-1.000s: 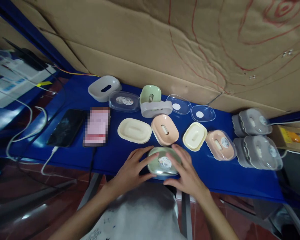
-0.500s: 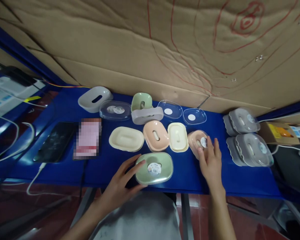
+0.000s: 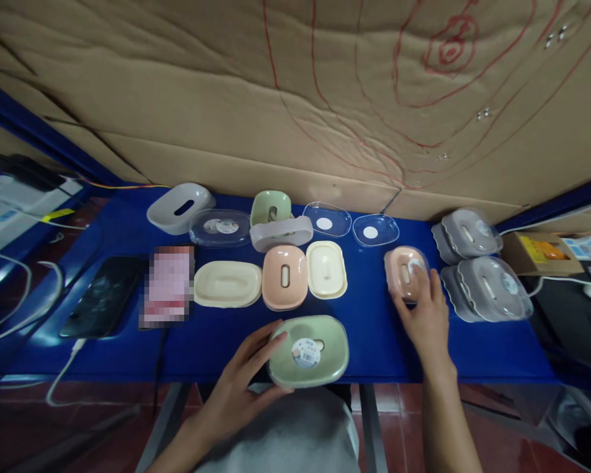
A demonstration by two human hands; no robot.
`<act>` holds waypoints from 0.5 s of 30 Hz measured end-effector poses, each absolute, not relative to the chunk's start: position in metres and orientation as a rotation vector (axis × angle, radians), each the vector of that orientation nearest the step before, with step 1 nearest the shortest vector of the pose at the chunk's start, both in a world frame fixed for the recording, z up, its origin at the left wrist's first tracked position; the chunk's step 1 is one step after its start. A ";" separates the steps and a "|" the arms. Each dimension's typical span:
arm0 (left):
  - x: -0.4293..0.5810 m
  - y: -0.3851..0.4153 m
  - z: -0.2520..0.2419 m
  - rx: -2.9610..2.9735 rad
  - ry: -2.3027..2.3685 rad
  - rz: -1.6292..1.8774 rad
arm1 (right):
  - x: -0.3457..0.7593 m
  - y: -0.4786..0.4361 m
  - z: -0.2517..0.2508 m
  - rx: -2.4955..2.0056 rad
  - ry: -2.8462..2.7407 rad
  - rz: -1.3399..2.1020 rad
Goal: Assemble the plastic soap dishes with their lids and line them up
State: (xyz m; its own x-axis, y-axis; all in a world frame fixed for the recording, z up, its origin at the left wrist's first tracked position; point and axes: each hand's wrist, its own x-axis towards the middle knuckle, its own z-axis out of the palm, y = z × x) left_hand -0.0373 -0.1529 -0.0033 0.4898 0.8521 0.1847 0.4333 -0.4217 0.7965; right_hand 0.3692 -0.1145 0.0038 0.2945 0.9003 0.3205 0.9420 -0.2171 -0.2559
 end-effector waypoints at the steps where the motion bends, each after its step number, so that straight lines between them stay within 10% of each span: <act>1: -0.035 -0.154 -0.004 2.058 1.035 0.768 | 0.380 -0.108 0.003 -2.181 -1.639 -0.208; 15: -0.012 -0.159 -0.009 2.081 1.026 0.763 | 0.386 -0.052 0.037 -1.838 -1.919 -0.123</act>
